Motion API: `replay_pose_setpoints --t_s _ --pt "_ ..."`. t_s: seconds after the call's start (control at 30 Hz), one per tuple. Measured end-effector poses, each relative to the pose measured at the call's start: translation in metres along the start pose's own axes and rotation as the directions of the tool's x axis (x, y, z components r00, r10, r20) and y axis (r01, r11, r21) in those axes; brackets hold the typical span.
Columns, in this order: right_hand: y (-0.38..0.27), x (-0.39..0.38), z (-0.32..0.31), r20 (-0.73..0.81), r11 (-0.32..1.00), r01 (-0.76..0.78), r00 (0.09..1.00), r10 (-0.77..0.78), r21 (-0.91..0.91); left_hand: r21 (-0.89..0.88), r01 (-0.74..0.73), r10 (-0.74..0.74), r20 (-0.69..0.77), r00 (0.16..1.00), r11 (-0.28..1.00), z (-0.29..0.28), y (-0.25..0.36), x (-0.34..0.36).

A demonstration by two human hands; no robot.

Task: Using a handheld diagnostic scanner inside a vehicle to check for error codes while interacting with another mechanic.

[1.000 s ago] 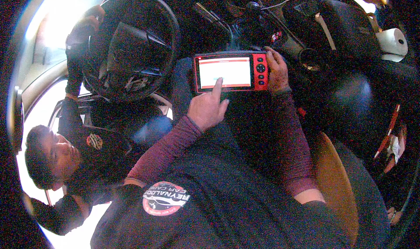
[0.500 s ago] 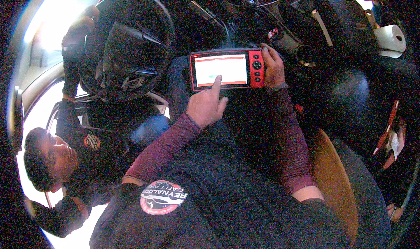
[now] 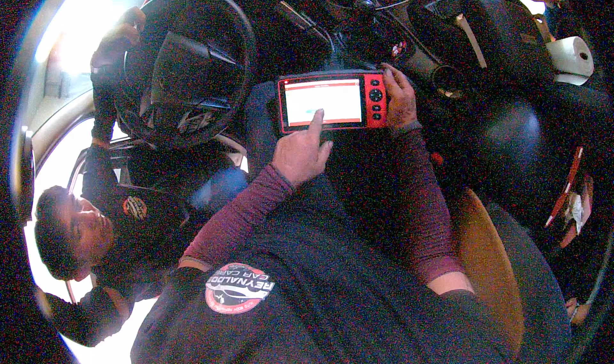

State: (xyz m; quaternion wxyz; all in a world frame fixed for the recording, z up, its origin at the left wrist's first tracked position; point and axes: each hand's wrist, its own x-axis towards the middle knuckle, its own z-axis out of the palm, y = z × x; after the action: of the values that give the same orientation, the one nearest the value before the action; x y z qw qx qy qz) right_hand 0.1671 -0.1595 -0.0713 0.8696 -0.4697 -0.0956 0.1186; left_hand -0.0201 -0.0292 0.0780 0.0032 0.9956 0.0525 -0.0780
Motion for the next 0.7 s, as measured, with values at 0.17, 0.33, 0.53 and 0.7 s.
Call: replay_pose_setpoints --t_s 0.17,0.33,0.53,0.7 --pt "-0.005 0.000 -0.001 -0.008 0.999 0.003 1.000 -0.003 -0.039 -0.009 -0.033 0.032 -0.036 0.999 0.999 0.004 -0.001 0.002" --pt "-0.003 0.001 0.000 0.012 0.999 -0.031 0.999 0.030 0.025 -0.014 -0.057 0.056 -0.058 0.997 0.998 0.009 -0.002 0.003" --pt "-0.006 -0.002 0.003 -0.003 1.000 -0.011 1.000 0.011 0.005 -0.004 -0.039 0.039 -0.023 0.999 0.999 0.007 0.002 0.003" --pt "-0.008 -0.003 0.005 -0.011 0.999 -0.019 1.000 0.019 0.031 0.008 -0.044 0.043 0.031 0.999 0.999 0.006 0.005 0.003"
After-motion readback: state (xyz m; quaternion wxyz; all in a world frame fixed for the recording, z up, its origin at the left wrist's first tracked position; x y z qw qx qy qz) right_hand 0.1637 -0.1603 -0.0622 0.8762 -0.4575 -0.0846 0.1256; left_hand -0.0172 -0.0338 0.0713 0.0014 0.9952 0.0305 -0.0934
